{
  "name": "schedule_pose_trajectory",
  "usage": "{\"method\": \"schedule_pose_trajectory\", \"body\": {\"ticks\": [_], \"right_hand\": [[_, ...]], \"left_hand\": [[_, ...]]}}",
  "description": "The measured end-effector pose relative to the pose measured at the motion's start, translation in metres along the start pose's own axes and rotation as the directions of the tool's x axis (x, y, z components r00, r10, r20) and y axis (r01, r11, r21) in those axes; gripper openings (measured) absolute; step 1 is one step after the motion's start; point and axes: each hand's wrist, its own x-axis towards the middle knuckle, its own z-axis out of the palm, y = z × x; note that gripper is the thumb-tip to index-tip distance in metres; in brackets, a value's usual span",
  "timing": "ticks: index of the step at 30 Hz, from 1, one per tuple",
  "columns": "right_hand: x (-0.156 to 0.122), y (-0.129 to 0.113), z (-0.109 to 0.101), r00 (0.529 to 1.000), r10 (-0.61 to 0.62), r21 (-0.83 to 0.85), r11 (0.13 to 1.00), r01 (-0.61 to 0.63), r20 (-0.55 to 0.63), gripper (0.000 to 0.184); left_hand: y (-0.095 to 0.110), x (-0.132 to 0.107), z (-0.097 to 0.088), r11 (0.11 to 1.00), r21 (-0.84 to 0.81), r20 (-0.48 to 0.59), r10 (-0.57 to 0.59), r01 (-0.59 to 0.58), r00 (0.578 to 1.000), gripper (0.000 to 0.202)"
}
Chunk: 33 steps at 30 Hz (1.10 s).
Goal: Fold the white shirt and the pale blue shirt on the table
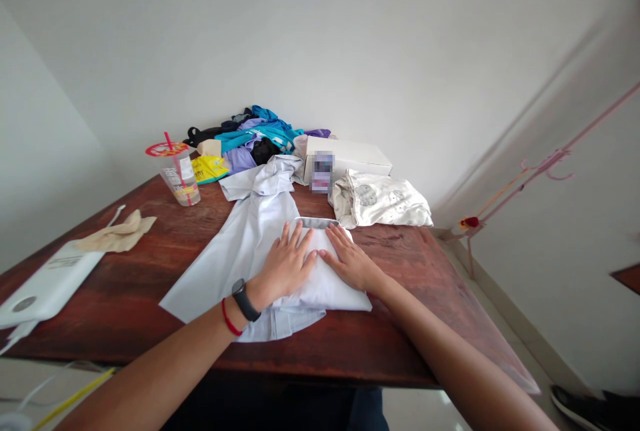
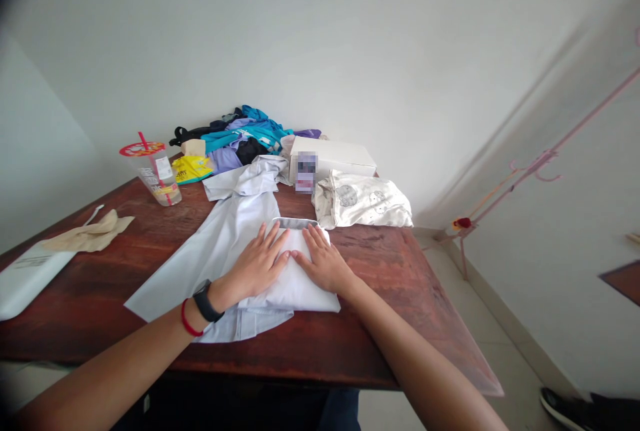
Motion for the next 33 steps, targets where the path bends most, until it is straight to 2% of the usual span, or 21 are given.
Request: {"method": "schedule_pose_trajectory", "body": {"ticks": [12, 21, 33], "right_hand": [[0.001, 0.0, -0.001, 1.0, 0.003, -0.001, 1.0, -0.003, 0.01, 0.085], [0.003, 0.002, 0.002, 1.0, 0.019, 0.049, 0.999, -0.021, 0.025, 0.086], [0.001, -0.001, 0.009, 0.999, 0.023, -0.052, 0.998, -0.022, 0.025, 0.087]], "left_hand": [[-0.002, 0.0, 0.004, 1.0, 0.002, -0.025, 0.004, -0.004, 1.0, 0.059], [0.012, 0.002, -0.015, 0.986, 0.05, 0.117, -0.162, 0.157, 0.98, 0.062], [0.018, 0.001, -0.02, 0.985, 0.044, 0.113, -0.171, 0.167, 0.979, 0.062]]}}
